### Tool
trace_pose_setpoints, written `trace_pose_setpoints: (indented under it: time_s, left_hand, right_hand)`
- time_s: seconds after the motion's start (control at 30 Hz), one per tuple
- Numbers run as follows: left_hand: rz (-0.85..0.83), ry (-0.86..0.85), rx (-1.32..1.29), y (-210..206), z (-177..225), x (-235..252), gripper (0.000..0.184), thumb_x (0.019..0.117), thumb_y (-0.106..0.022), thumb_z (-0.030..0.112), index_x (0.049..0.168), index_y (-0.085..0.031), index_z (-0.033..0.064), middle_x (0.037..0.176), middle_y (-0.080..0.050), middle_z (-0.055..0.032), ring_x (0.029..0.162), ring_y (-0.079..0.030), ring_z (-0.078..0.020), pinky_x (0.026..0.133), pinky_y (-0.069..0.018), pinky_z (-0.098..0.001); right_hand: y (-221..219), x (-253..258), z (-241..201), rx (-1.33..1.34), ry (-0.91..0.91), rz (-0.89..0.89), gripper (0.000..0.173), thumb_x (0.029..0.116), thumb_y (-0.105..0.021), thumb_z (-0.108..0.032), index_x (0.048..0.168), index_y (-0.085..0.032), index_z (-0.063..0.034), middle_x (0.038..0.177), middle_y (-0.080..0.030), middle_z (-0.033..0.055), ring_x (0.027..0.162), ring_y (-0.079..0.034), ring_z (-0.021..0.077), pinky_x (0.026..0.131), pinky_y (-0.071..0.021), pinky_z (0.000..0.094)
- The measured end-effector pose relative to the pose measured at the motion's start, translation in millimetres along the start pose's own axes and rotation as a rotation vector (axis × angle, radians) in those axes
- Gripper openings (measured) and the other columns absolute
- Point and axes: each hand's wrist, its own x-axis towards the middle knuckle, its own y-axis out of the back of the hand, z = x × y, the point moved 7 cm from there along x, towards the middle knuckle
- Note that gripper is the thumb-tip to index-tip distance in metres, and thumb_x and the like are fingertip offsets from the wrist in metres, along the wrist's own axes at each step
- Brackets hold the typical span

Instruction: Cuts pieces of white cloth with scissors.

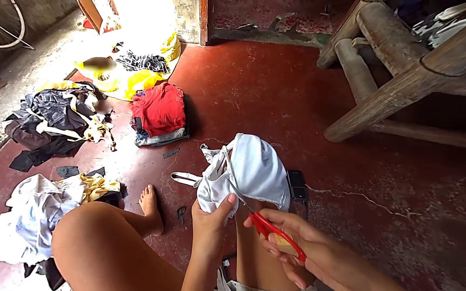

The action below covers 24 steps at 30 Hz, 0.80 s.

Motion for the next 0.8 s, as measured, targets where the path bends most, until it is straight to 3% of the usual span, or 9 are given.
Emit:
trace_pose_setpoints:
  time_s: [0.13, 0.3, 0.47, 0.63, 0.73, 0.8]
  left_hand:
    - [-0.046, -0.011, 0.006, -3, 3, 1, 0.026, 0.0788, -0.079, 0.005, 0.098, -0.062, -0.0018, 0.071, -0.066, -0.0074, 0.060, -0.065, -0.0096, 0.059, -0.0573, -0.0235]
    - [-0.056, -0.010, 0.001, -2, 3, 1, 0.033, 0.0758, -0.081, 0.006, 0.101, -0.062, -0.0021, 0.074, -0.068, -0.0071, 0.063, -0.066, -0.0095, 0.062, -0.0585, -0.0241]
    - [-0.071, 0.005, -0.025, 1, -3, 0, 0.034, 0.0742, -0.084, 0.006, 0.100, -0.062, -0.0018, 0.074, -0.068, -0.0068, 0.063, -0.067, -0.0085, 0.062, -0.0583, -0.0233]
    - [0.019, 0.005, -0.049, -2, -7, -3, 0.036, 0.0788, -0.077, 0.005, 0.109, -0.059, -0.0024, 0.085, -0.071, -0.0074, 0.076, -0.071, -0.0106, 0.073, -0.0612, -0.0273]
    - [0.026, 0.021, -0.077, -5, -9, -3, 0.028, 0.0824, -0.074, 0.003, 0.106, -0.060, -0.0033, 0.082, -0.070, -0.0085, 0.072, -0.070, -0.0110, 0.070, -0.0607, -0.0269]
    - [0.002, 0.040, -0.109, -5, -11, -4, 0.026, 0.0836, -0.073, 0.004, 0.105, -0.060, -0.0034, 0.079, -0.069, -0.0088, 0.068, -0.068, -0.0110, 0.066, -0.0601, -0.0261]
  right_hand:
    - [-1, -1, 1, 0.038, 0.012, -0.018, 0.035, 0.0930, -0.068, -0.043, 0.121, -0.062, -0.0222, 0.079, -0.053, -0.0123, 0.056, -0.053, -0.0023, 0.043, -0.0439, 0.0142]
    - [1, -6, 5, 0.018, 0.021, 0.076, 0.029, 0.0922, -0.067, -0.024, 0.121, -0.064, -0.0199, 0.075, -0.059, -0.0138, 0.050, -0.053, -0.0020, 0.039, -0.0439, 0.0160]
    - [1, -13, 14, 0.069, 0.009, 0.097, 0.028, 0.0937, -0.062, -0.012, 0.121, -0.067, -0.0163, 0.073, -0.064, -0.0125, 0.052, -0.057, -0.0015, 0.042, -0.0464, 0.0158]
    - [-5, -16, 17, 0.027, 0.070, 0.128, 0.031, 0.0945, -0.059, -0.006, 0.125, -0.062, -0.0138, 0.078, -0.065, -0.0137, 0.058, -0.059, -0.0011, 0.047, -0.0490, 0.0168]
    - [-10, -16, 21, 0.049, 0.113, 0.095, 0.033, 0.0965, -0.060, -0.014, 0.130, -0.058, -0.0119, 0.085, -0.064, -0.0123, 0.062, -0.060, 0.0003, 0.048, -0.0502, 0.0183]
    - [-12, -14, 26, 0.141, 0.142, 0.025, 0.043, 0.0974, -0.062, -0.036, 0.134, -0.055, -0.0135, 0.087, -0.057, -0.0116, 0.066, -0.059, 0.0020, 0.050, -0.0499, 0.0191]
